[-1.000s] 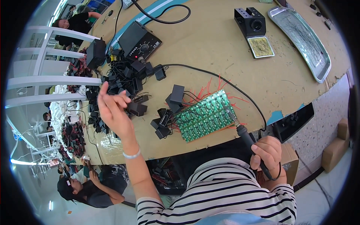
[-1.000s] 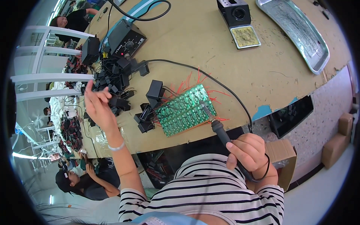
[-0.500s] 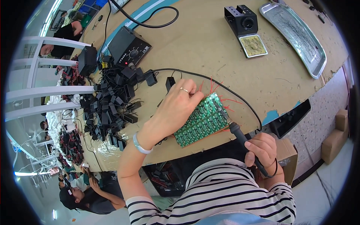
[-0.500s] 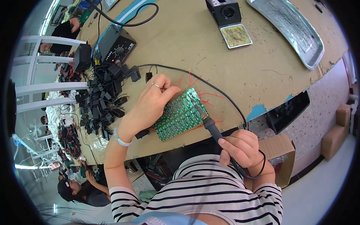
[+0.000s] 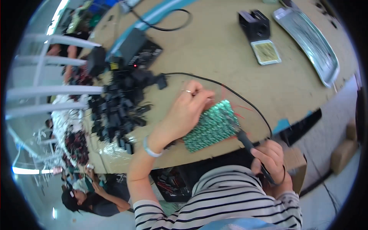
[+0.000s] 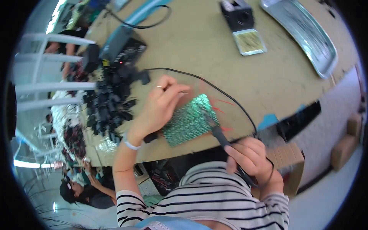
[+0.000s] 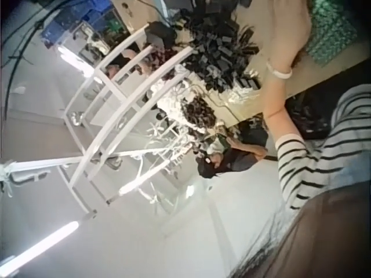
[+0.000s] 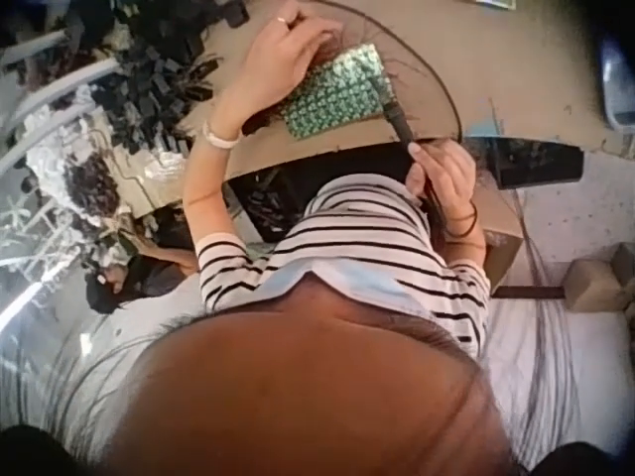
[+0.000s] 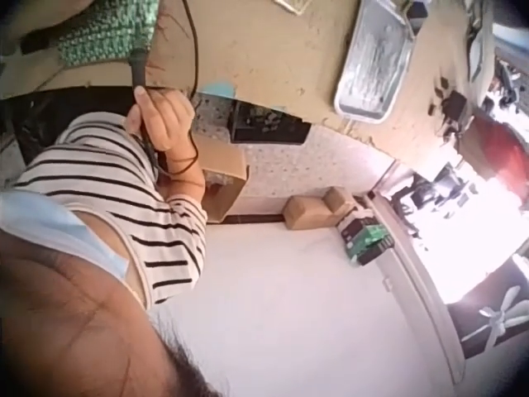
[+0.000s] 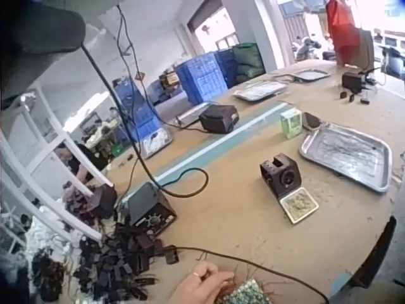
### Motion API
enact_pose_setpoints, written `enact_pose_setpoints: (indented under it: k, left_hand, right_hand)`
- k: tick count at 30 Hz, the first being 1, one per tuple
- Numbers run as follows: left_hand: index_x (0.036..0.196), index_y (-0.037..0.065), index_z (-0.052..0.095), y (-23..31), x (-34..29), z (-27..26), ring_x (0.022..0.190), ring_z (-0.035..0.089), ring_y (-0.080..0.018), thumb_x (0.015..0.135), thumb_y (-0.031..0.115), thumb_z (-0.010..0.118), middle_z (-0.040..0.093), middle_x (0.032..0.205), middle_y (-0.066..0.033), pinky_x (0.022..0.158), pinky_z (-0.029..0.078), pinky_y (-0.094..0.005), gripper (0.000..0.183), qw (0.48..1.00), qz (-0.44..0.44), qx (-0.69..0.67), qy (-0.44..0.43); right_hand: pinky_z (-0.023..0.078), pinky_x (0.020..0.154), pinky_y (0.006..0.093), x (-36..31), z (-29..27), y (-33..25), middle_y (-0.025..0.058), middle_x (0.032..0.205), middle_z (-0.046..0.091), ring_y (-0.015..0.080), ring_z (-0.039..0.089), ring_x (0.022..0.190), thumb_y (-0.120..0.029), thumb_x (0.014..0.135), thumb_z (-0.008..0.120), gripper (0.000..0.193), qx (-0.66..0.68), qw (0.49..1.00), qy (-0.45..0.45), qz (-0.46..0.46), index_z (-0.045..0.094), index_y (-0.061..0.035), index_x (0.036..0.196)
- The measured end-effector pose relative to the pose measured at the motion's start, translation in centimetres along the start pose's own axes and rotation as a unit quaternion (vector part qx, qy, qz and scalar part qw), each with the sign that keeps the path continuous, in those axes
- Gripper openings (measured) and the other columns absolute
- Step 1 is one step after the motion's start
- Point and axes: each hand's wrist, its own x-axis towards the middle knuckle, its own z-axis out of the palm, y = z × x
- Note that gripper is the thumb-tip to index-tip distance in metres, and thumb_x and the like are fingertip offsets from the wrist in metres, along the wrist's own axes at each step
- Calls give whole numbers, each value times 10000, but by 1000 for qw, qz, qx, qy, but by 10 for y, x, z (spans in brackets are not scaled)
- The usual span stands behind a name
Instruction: Soldering wires onto a printed circuit board at a workbench.
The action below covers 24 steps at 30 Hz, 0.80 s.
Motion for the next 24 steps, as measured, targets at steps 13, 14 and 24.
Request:
enact_pose_setpoints:
  k: [13, 14, 24]
  left_hand:
    - [1033, 30, 705, -10, -4, -8, 792, 552, -228, 918, -29, 580, 513, 888, -95, 736, 465, -328, 179, 986, -100, -55, 122]
    - [996, 29, 716, -5, -6, -6, 780, 573, -230, 895, -20, 619, 541, 862, -89, 720, 470, -337, 148, 984, -84, -82, 135]
    - [906, 50, 698, 4, -11, 2, 813, 638, -287, 820, 28, 726, 627, 868, -89, 699, 514, -364, 93, 999, 19, -27, 16]
  right_hand:
    - [475, 584, 398, -35, -2, 7, 132, 804, 603, 288, 577, 635, -83, 859, 562, 229, -46, 998, 50, -13, 607, 15, 1061]
    - [475, 584, 398, -34, -2, 6, 132, 804, 603, 288, 577, 635, -83, 859, 562, 229, -47, 997, 52, -14, 607, 15, 1061]
    - [543, 709, 411, -7, -4, -15, 125, 774, 632, 290, 611, 676, -24, 867, 557, 148, -42, 999, 14, 22, 652, 10, 976]
